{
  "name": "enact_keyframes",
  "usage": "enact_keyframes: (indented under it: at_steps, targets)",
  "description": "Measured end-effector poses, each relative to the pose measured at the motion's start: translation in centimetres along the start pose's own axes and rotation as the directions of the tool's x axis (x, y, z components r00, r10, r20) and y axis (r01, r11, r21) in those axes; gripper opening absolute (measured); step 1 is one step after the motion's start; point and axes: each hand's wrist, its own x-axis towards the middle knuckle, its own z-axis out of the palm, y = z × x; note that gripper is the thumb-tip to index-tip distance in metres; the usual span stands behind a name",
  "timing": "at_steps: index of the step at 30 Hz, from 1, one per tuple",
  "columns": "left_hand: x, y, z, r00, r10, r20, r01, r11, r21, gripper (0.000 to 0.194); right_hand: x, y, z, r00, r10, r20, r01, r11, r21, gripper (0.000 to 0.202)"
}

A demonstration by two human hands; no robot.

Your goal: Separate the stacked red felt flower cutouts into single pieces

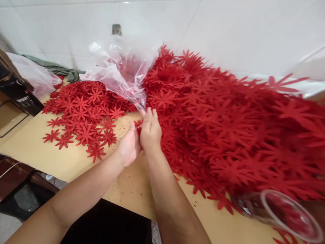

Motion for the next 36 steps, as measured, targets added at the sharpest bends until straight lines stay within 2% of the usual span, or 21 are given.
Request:
enact_keyframes:
  at_steps: [3, 6, 9, 11, 14, 16, 18, 20, 22, 25, 27, 28, 30, 33, 34, 36]
  targets:
    - [-0.1, 0.4, -0.4, 0.999, -0.044, -0.015, 0.043, 0.999, -0.031, 0.066, -2.4, -1.5, -0.2, 0.999, 0.016, 0.04, -0.018, 0.999, 0.042, 0.061]
    - [0.0, 0.7, -1.1, 0.999, -0.009, -0.038, 0.009, 1.0, 0.0, 0.071, -4.4, -4.1, -0.3, 0.997, -0.073, 0.03, 0.073, 0.997, 0.024, 0.062]
    - [0.0, 0.4, -1.1, 0.993, 0.061, -0.1, -0.057, 0.998, 0.037, 0.062, -3.7, -4.9, -0.4, 0.991, -0.11, 0.074, 0.107, 0.994, 0.033, 0.061]
    - [-0.1, -0.1, -0.6, 0.992, 0.064, -0.112, -0.06, 0.998, 0.036, 0.054, -2.3, -4.3, -0.5, 0.994, -0.039, 0.099, 0.031, 0.997, 0.076, 0.061]
    - [-0.3, -0.3, -0.1, 0.997, 0.059, -0.058, -0.057, 0.998, 0.032, 0.046, -1.3, -3.4, -0.9, 0.998, 0.045, 0.052, -0.051, 0.993, 0.107, 0.058]
    - [-0.6, 0.4, -0.1, 0.996, 0.062, -0.059, -0.061, 0.998, 0.027, 0.048, -2.2, -3.8, -1.1, 0.999, -0.028, 0.021, 0.026, 0.996, 0.088, 0.055]
    - [-0.7, 1.4, -0.4, 0.996, 0.026, -0.091, -0.025, 1.0, 0.006, 0.059, -3.8, -5.0, -1.3, 0.986, -0.16, 0.043, 0.156, 0.985, 0.075, 0.053]
    - [-0.8, 1.9, -0.7, 0.992, -0.003, -0.123, 0.003, 1.0, -0.002, 0.067, -4.9, -6.3, -1.2, 0.971, -0.227, 0.072, 0.22, 0.971, 0.097, 0.053]
    - [-0.7, 1.7, -0.8, 0.99, 0.038, -0.135, -0.036, 0.999, 0.017, 0.059, -4.5, -6.9, -0.8, 0.982, -0.169, 0.079, 0.156, 0.977, 0.142, 0.054]
    - [-0.4, 0.5, -0.1, 0.991, 0.119, -0.064, -0.118, 0.993, 0.01, 0.039, -1.5, -6.0, -0.2, 0.998, 0.056, 0.019, -0.059, 0.976, 0.211, 0.061]
    - [-0.3, 0.2, 0.3, 0.987, 0.162, -0.023, -0.162, 0.987, -0.002, 0.036, 0.2, -4.9, -0.1, 0.995, 0.093, -0.02, -0.086, 0.97, 0.227, 0.061]
    - [-0.3, 0.4, 0.4, 0.982, 0.186, -0.03, -0.186, 0.982, -0.008, 0.036, 0.6, -4.5, -0.1, 0.998, 0.068, -0.018, -0.062, 0.974, 0.219, 0.059]
    - [-0.1, 1.6, 0.0, 0.967, 0.23, -0.109, -0.233, 0.972, -0.016, 0.037, -0.1, -4.6, 0.0, 1.0, -0.016, 0.025, 0.011, 0.98, 0.2, 0.054]
    - [0.3, 3.6, -1.1, 0.928, 0.226, -0.296, -0.246, 0.969, -0.031, 0.056, -3.1, -6.3, 0.4, 0.991, -0.092, 0.095, 0.067, 0.97, 0.232, 0.054]
    - [0.3, 3.9, -1.4, 0.913, 0.235, -0.332, -0.25, 0.968, -0.002, 0.057, -4.0, -7.0, 0.5, 0.991, -0.088, 0.099, 0.058, 0.962, 0.268, 0.055]
    - [0.2, 3.8, -1.6, 0.887, 0.315, -0.338, -0.295, 0.949, 0.112, 0.051, -4.8, -7.8, 0.6, 0.994, -0.022, 0.104, -0.017, 0.932, 0.363, 0.055]
